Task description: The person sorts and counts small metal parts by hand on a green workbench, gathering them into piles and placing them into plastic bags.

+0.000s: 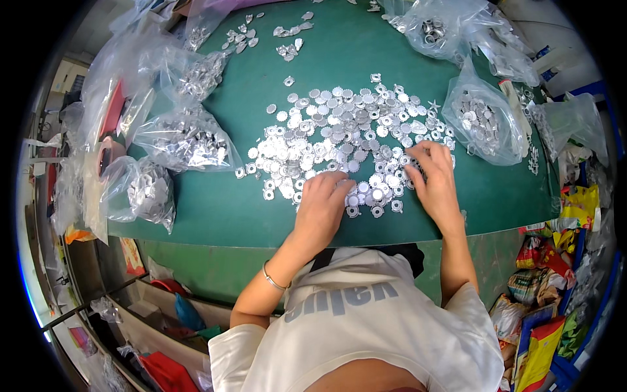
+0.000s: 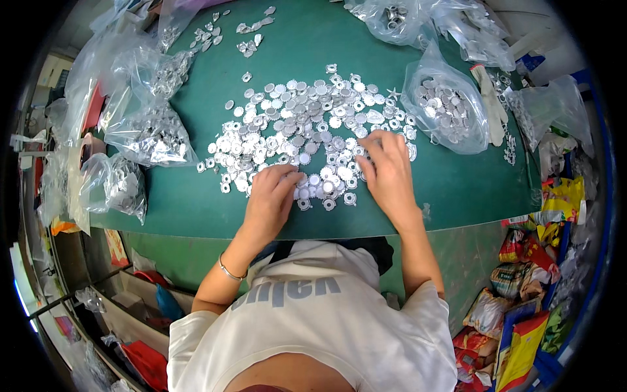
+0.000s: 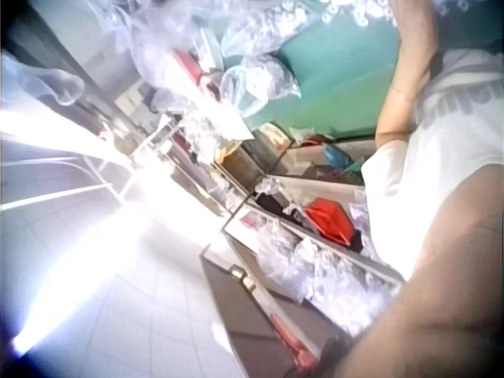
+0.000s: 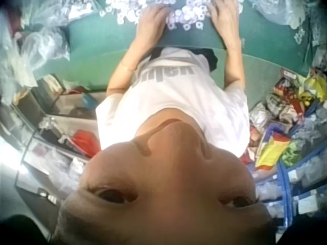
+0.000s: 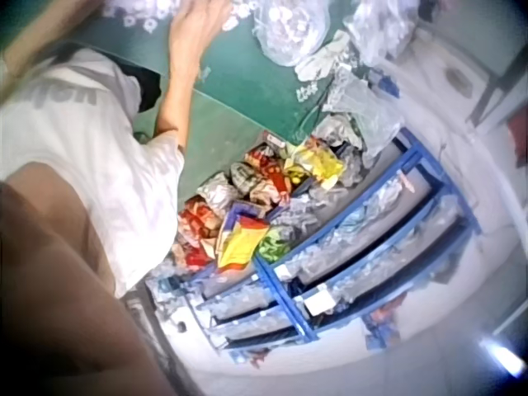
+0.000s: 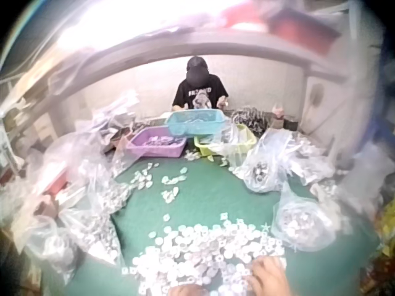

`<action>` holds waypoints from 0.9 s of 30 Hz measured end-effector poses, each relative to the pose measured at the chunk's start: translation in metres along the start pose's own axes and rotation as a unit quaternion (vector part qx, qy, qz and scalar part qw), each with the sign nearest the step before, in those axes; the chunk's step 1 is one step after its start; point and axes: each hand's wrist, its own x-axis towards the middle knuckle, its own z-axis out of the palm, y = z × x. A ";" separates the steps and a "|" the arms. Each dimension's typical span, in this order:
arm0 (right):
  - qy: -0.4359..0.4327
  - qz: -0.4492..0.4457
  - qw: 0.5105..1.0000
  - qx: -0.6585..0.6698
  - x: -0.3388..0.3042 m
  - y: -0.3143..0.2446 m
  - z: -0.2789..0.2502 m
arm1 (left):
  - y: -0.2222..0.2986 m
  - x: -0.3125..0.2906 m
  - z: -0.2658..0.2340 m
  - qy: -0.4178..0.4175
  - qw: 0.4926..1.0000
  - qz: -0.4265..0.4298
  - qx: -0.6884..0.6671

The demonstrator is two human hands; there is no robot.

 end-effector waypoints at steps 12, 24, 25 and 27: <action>0.001 0.116 0.990 0.079 -0.003 0.020 -0.024 | -0.002 -0.003 -0.004 0.037 0.997 -0.054 0.044; 0.018 0.024 0.996 -0.082 -0.001 0.015 -0.001 | 0.018 0.002 0.015 0.006 0.999 -0.047 -0.018; 0.028 0.019 0.997 -0.063 -0.001 0.018 0.000 | 0.021 0.006 0.017 -0.005 0.999 -0.038 -0.026; 0.048 0.009 0.998 -0.027 -0.003 0.026 0.002 | 0.024 0.015 0.018 -0.007 0.999 -0.036 -0.013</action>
